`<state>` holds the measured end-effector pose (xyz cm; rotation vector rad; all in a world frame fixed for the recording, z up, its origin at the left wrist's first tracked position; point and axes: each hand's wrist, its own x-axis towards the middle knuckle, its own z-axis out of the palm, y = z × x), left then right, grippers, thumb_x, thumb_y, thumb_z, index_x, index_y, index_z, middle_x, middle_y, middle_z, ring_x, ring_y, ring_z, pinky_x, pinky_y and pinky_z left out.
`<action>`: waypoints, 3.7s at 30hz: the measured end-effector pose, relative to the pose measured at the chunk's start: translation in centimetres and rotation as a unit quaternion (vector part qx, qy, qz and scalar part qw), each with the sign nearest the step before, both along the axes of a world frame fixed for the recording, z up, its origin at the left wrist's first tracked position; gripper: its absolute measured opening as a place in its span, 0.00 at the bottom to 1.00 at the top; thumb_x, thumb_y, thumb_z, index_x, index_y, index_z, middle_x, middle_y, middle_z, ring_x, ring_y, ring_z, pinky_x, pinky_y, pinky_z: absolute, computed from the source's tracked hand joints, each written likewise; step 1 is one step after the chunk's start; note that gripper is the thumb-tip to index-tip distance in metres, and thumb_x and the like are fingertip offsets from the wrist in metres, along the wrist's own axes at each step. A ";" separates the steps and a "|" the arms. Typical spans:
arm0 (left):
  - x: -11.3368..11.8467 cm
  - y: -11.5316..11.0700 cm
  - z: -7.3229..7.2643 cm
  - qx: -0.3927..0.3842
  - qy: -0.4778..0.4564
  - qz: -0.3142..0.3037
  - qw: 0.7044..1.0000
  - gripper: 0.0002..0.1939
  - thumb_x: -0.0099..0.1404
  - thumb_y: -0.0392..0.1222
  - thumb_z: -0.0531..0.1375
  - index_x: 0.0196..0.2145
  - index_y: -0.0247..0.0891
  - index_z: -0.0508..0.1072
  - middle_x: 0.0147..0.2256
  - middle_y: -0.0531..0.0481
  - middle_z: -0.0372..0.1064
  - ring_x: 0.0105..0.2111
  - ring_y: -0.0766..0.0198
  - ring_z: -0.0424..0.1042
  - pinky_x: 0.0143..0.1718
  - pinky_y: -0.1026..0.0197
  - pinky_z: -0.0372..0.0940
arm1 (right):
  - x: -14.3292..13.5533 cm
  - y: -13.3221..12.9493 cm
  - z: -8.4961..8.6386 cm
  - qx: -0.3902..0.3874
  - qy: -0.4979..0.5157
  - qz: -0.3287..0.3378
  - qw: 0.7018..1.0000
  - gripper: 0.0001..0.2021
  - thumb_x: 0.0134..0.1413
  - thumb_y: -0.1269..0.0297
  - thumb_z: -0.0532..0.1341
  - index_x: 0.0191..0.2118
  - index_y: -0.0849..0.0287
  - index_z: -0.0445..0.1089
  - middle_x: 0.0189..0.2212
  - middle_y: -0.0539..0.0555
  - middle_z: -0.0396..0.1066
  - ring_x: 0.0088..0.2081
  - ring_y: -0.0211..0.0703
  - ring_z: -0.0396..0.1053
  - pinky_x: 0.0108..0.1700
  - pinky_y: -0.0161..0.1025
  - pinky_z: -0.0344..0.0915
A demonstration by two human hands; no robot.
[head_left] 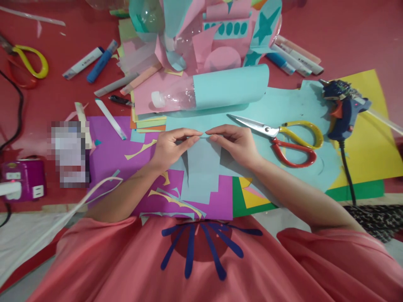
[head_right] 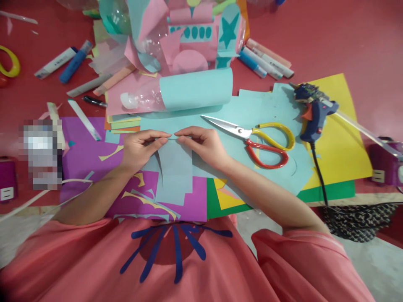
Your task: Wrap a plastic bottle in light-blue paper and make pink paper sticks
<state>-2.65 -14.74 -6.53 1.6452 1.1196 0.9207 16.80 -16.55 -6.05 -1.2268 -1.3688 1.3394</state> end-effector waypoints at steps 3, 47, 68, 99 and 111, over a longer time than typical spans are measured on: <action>0.0 0.0 0.0 -0.025 -0.006 0.008 1.000 0.13 0.60 0.50 0.65 0.35 0.40 0.82 0.31 0.49 0.79 0.27 0.68 0.74 0.26 0.68 0.65 | 0.0 0.1 0.0 -0.013 0.010 -0.004 1.000 0.06 0.51 0.66 0.64 0.33 0.59 0.78 0.29 0.51 0.77 0.32 0.37 0.71 0.34 0.35 0.68; 0.1 -0.5 0.4 -0.013 0.011 -0.041 0.999 0.09 0.62 0.45 0.62 0.39 0.43 0.81 0.38 0.51 0.80 0.39 0.64 0.79 0.42 0.67 0.72 | 0.3 -0.6 -0.5 0.163 -0.124 0.030 0.978 0.08 0.51 0.72 0.56 0.30 0.55 0.72 0.32 0.51 0.76 0.35 0.39 0.74 0.38 0.39 0.71; 0.0 -0.3 0.0 -0.015 -0.015 -0.057 0.998 0.09 0.62 0.44 0.62 0.37 0.43 0.81 0.35 0.51 0.80 0.36 0.64 0.79 0.41 0.64 0.73 | 0.2 0.2 -0.3 0.018 -0.051 0.063 0.997 0.12 0.56 0.56 0.62 0.29 0.59 0.71 0.24 0.49 0.70 0.26 0.33 0.64 0.30 0.34 0.61; 0.2 -0.1 0.1 -0.026 0.019 0.004 0.999 0.13 0.61 0.52 0.63 0.36 0.41 0.81 0.29 0.51 0.78 0.24 0.69 0.70 0.23 0.68 0.62 | 0.2 0.0 -0.2 0.043 -0.083 -0.006 0.996 0.03 0.51 0.66 0.62 0.31 0.56 0.73 0.27 0.49 0.73 0.27 0.35 0.65 0.32 0.36 0.64; 0.0 -0.2 0.0 0.030 0.041 0.009 0.999 0.14 0.62 0.52 0.63 0.33 0.38 0.79 0.29 0.52 0.77 0.26 0.70 0.72 0.28 0.69 0.65 | 0.3 0.3 -0.1 0.048 -0.094 0.008 0.994 0.02 0.51 0.68 0.60 0.32 0.57 0.69 0.29 0.49 0.70 0.29 0.35 0.64 0.33 0.36 0.63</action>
